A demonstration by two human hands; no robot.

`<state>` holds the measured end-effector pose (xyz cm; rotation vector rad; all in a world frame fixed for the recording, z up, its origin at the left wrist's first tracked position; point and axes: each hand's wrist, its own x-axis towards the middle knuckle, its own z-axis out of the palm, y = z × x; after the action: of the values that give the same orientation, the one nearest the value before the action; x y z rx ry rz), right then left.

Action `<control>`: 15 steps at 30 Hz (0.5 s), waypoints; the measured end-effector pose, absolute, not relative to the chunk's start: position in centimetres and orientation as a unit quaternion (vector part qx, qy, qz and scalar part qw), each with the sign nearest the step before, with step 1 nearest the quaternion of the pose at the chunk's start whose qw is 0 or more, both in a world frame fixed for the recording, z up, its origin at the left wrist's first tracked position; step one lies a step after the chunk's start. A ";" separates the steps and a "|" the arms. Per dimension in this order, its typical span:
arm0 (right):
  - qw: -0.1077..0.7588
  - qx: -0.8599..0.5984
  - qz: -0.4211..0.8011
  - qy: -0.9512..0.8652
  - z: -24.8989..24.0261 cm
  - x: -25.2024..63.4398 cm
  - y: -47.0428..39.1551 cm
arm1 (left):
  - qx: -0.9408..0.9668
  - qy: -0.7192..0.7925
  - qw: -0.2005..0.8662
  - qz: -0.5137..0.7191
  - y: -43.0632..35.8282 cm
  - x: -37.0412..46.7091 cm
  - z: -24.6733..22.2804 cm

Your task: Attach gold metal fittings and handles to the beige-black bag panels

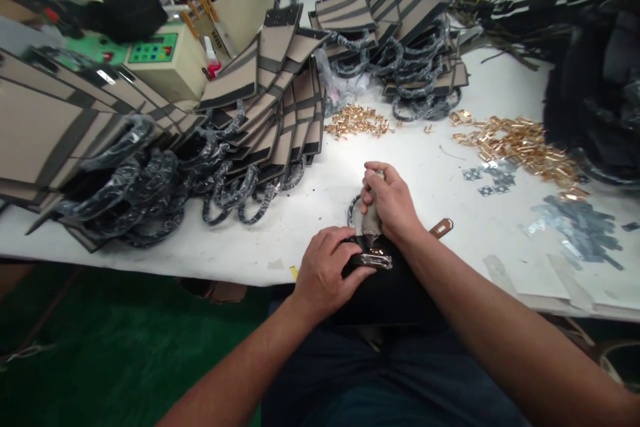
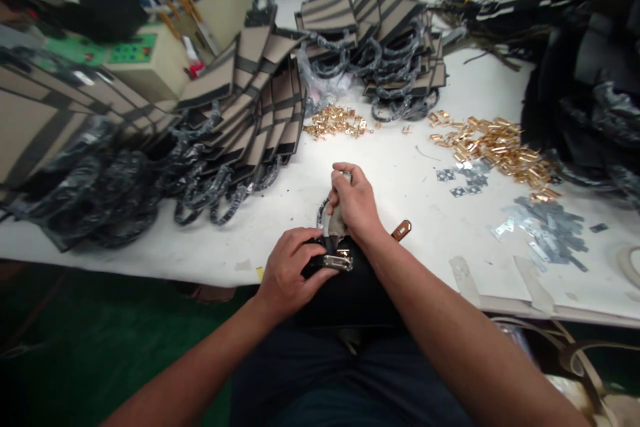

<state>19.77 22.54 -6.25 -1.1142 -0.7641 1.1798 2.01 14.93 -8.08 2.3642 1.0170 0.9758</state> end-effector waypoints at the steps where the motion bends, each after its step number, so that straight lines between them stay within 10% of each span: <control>1: 0.645 -0.476 0.498 -0.330 -5.1 20.1 22.0 | 0.831 0.375 0.189 0.365 14.7 1.9 -7.9; 10: 0.610 -0.589 0.035 -0.529 -2.2 26.3 11.2 | 0.720 0.511 0.296 0.365 13.0 2.1 -5.5; 15: 0.567 -0.662 0.081 -0.483 -7.8 29.3 8.4 | 0.582 0.553 0.431 0.413 12.6 2.5 -4.7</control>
<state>29.29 8.44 -7.76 -1.5549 -1.1355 0.1908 2.50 12.62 -4.66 1.4518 1.3787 1.0298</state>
